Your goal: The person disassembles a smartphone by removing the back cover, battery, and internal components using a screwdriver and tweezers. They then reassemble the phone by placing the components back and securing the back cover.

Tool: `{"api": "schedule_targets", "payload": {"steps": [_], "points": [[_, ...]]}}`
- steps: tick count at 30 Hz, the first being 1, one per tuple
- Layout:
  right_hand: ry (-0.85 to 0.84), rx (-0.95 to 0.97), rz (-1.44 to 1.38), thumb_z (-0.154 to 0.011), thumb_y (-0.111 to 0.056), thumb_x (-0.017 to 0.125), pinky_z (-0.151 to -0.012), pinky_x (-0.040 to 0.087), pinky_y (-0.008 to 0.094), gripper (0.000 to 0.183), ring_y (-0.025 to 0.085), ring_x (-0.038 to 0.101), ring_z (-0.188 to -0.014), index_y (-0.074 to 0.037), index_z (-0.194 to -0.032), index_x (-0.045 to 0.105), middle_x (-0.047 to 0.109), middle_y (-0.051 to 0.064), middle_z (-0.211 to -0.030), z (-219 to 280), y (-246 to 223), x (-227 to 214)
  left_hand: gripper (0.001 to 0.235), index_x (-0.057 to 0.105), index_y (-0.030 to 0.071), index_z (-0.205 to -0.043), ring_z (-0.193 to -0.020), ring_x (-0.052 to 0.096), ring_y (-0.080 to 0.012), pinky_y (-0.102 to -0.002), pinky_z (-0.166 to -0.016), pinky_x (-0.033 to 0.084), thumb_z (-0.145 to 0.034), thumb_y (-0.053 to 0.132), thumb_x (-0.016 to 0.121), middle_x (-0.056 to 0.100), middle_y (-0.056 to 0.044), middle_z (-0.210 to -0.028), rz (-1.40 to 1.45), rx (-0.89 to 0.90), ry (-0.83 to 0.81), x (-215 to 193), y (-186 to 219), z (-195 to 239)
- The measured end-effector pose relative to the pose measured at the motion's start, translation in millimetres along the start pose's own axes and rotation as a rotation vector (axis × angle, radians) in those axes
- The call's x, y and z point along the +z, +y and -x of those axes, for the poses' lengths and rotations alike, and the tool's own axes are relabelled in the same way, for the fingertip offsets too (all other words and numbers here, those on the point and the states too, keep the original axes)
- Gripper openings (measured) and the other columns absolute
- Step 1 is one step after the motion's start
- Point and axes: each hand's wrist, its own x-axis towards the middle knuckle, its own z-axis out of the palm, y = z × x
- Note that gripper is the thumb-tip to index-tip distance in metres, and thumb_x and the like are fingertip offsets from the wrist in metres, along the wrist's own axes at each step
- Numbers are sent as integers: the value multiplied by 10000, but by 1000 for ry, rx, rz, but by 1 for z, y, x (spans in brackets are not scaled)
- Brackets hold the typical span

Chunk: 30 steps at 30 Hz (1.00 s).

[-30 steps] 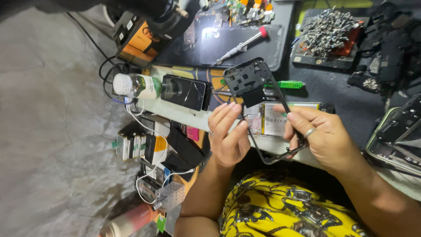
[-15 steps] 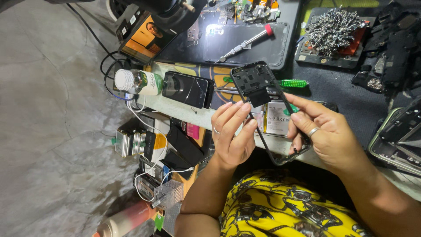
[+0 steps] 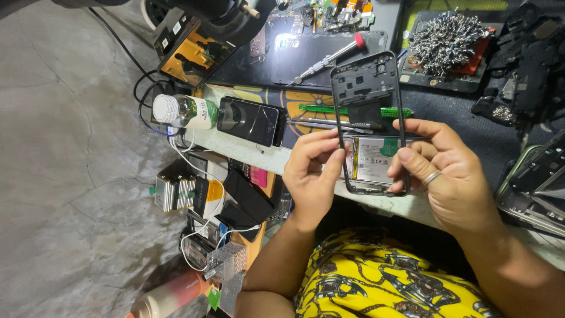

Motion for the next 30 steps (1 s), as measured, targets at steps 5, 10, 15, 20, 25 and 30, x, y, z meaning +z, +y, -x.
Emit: {"api": "schedule_targets", "payload": {"steps": [5, 10, 15, 20, 25, 30], "points": [[-14, 35, -56, -987, -54, 626, -685, 598, 303, 450, 162, 663, -797, -16, -1418, 502, 651, 105, -930, 2, 0, 3, 274, 580, -27, -1175, -951, 714, -187, -364, -842, 642, -946, -138, 680, 682, -146, -1143, 266, -215, 73, -3, -13, -1], [-77, -11, -59, -950, -43, 660, -682, 629, 336, 480, 170, 680, -830, -18, -1397, 489, 647, 106, -960, 5, 0, 4, 291, 565, -18, -1180, -910, 715, -197, -390, -798, 650, -938, -148, 660, 681, -144, -1074, 368, -295, 86, -6, -13, -2], [-109, -28, -56, -922, -12, 675, -682, 642, 353, 505, 166, 676, -847, -22, -1392, 490, 622, 99, -969, 5, 3, 2, 285, 564, -19, -1174, -891, 716, -198, -384, -778, 645, -940, -151, 660, 680, -140, -1048, 352, -299, 91, -4, -12, -3], [-192, -56, -51, -926, 6, 679, -691, 646, 348, 507, 156, 664, -816, -31, -1389, 475, 608, 95, -946, 6, 7, 3, 251, 560, -13, -1144, -822, 708, -168, -334, -725, 635, -946, -122, 668, 684, -112, -974, 259, -276, 126, -3, -12, -5], [-230, -5, -9, -938, -11, 655, -689, 635, 332, 492, 156, 667, -796, -42, -1390, 463, 619, 97, -920, 7, 7, 3, 227, 556, 0, -1145, -728, 624, -97, -288, -643, 610, -977, -97, 675, 643, -66, -871, 179, -199, 133, -3, -13, -10], [-135, 74, 4, -955, -45, 621, -656, 625, 325, 474, 150, 655, -779, -45, -1406, 477, 622, 90, -908, 4, 5, 3, 275, 563, 3, -1181, -700, 600, -87, -268, -598, 583, -956, -76, 700, 638, -67, -858, 191, -183, 148, -7, -9, -17]]}}
